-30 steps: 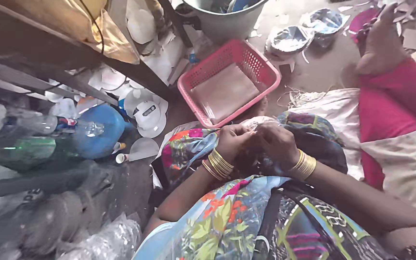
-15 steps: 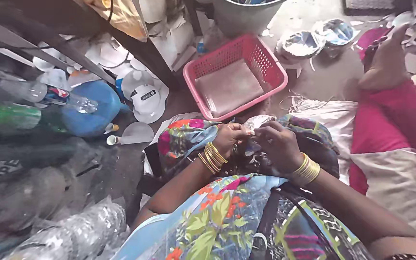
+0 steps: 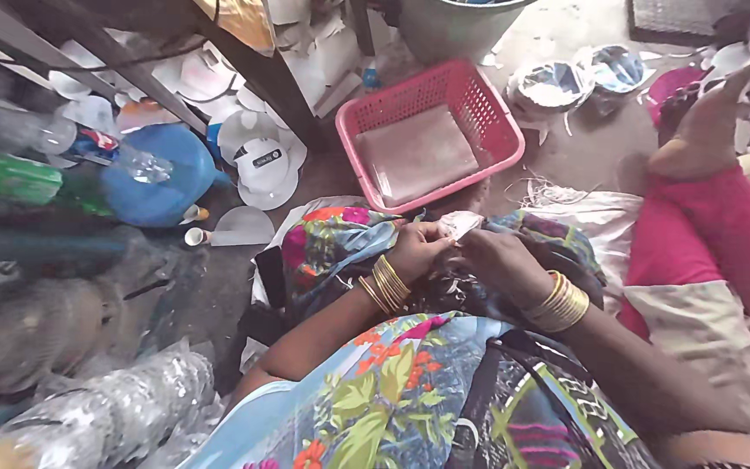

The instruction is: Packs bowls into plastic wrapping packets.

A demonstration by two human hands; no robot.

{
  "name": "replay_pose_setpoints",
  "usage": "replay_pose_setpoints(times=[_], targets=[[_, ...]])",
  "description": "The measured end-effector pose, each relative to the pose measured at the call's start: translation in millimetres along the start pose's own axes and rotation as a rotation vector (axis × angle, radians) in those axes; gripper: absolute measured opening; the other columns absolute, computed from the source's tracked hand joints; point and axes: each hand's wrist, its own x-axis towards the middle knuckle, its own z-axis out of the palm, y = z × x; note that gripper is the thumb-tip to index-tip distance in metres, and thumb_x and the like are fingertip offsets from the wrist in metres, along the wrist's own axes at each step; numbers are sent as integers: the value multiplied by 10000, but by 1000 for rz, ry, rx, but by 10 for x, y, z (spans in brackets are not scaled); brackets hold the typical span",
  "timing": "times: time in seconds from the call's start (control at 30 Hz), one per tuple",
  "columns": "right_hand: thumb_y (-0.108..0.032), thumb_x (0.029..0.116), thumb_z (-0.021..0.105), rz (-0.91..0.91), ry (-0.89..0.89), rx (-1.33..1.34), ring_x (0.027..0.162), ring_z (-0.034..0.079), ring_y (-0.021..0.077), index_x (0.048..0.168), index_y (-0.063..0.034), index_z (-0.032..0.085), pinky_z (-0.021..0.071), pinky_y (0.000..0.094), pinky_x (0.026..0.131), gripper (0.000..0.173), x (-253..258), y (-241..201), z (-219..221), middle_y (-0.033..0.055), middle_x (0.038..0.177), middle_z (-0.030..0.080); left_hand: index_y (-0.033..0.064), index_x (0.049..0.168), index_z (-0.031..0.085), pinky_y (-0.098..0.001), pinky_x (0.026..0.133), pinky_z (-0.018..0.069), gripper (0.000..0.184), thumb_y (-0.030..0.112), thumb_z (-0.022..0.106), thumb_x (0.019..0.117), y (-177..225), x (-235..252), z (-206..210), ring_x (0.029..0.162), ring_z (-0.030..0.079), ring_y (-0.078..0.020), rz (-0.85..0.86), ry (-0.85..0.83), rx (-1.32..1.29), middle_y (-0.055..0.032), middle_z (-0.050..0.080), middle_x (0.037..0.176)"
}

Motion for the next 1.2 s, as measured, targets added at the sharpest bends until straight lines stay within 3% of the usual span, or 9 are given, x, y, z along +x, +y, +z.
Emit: replay_pose_setpoints(times=[0.13,0.27,0.43,0.53,0.73,0.87,0.97,1.03,1.2], targets=[[-195,997,581,-79,1,-105,741,688,349,884,21,676,528,550,653,261,14,-35,1,173,780,669,-8,849,674,-253,768,533,112,41,656,948,3,7,-15,775,616,-46,35,-62,38,-20,648,816],[-176,1014,554,-117,-21,1,713,671,280,882,-1,699,532,500,662,264,77,19,-48,130,749,665,-18,849,744,-347,775,595,145,73,668,932,-22,-62,-74,869,687,-198,513,52,565,-174,672,1185],[-228,997,544,-87,47,228,603,572,77,806,-66,683,482,312,582,287,104,-18,-66,-7,646,586,-14,870,737,-422,602,597,107,64,665,888,300,-166,-133,731,711,-301,746,90,1038,-189,699,939],[-172,975,586,-87,191,536,541,514,-37,747,-91,669,445,180,530,255,111,-66,-24,-98,599,560,-4,827,713,-422,570,576,137,74,629,901,530,-171,-210,694,691,-270,693,139,992,-146,678,839],[-98,935,630,138,216,797,549,532,-45,742,-120,692,467,166,545,203,26,-111,63,-124,615,598,-8,735,694,-434,623,555,202,99,667,904,609,-148,-394,699,666,-251,446,121,943,-119,650,757],[-206,956,616,12,265,423,596,518,-15,742,-78,682,436,207,586,258,24,115,226,-69,641,580,-10,824,733,-461,753,550,201,131,674,954,546,-45,-436,780,678,-233,77,38,792,-114,694,798],[-210,995,509,-265,344,-131,596,640,263,763,-25,655,481,420,504,331,-35,10,166,122,676,633,16,829,678,-194,554,454,207,122,645,1004,657,31,-368,557,533,-20,-260,54,258,8,627,671],[-164,999,471,-393,314,-372,581,651,328,806,-26,645,481,446,454,294,-55,-97,100,152,690,631,-15,887,681,-170,510,462,178,100,630,1012,682,42,-239,526,535,-12,-243,47,88,-12,649,700],[-170,969,489,-457,146,-255,575,649,297,833,-26,656,480,452,460,259,-33,-144,-64,122,674,628,-6,927,745,-349,831,530,154,116,660,968,484,74,6,883,641,-127,61,-174,392,-83,688,954]])
